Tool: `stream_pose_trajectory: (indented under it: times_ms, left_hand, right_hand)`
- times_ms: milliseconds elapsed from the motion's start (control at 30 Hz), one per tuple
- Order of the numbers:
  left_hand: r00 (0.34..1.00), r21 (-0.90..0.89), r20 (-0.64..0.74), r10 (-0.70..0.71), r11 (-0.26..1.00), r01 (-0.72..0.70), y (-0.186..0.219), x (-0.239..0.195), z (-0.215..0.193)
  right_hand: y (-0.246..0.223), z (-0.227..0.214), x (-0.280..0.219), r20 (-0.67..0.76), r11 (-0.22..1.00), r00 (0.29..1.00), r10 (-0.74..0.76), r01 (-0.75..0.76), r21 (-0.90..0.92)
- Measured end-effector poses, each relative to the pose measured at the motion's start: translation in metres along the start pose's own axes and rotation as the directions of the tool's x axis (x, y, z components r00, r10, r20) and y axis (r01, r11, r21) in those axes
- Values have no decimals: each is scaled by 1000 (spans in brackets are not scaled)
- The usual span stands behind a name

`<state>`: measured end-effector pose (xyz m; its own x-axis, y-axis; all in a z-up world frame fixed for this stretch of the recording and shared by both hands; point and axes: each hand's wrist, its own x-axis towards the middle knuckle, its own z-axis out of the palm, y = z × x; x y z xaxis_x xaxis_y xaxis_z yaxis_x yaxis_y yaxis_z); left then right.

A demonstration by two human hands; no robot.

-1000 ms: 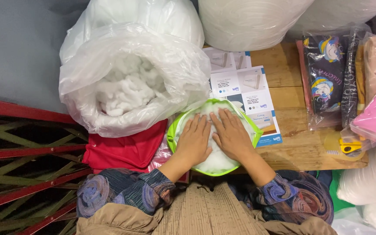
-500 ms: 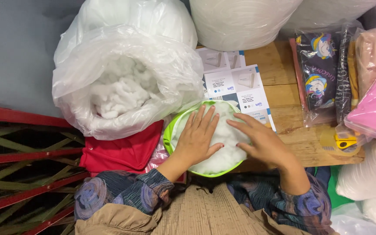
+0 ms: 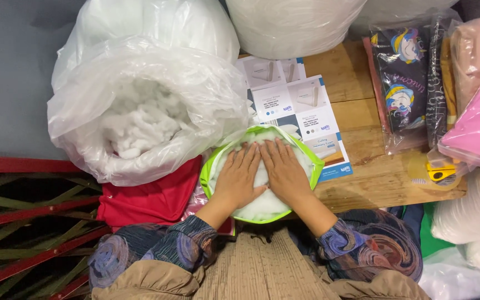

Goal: Stuffing a green pillowcase with white fiberfill from a large storage bag and then folding the opening.

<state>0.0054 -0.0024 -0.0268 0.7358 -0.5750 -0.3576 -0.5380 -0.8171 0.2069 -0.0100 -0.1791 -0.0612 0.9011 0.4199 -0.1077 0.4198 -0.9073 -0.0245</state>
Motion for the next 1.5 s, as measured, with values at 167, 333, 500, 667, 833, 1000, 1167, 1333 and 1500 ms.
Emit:
stream_pose_trajectory:
  times_ms: [167,333,500,667,833,1000,1167,1333,1500]
  left_hand:
    - [1000,2,-2,-3,1000,3,-1,0,8]
    - [998,-17,-54,11,1000,-11,3,-2,-13]
    - [962,-162,-266,60,981,-106,5,-11,-24]
    - [676,-80,-723,140,956,-283,32,-8,-31]
    - [781,28,-551,294,942,-335,53,-6,-14]
    - [946,32,-223,236,971,-235,50,-5,-4]
    - [928,59,-256,269,963,-263,49,-6,-5]
    - [899,25,-342,272,959,-281,45,-6,-12]
    - [601,6,-773,204,949,-315,34,-7,-25]
  right_hand:
    - [11,6,3,94,997,993,66,-62,-42]
    - [19,-47,-1,173,969,985,26,-68,239]
    - [34,-125,-39,30,851,999,15,-29,525]
    - [67,-134,-59,130,857,958,254,-286,429]
    - [45,-88,-56,316,878,898,306,-395,272]
    - [10,-37,-47,2,975,976,217,-216,-46]
    - [7,26,-21,-301,879,930,211,-316,-357]
    - [40,16,-18,-355,919,916,187,-290,-266]
    - [44,-116,-42,226,891,897,379,-420,175]
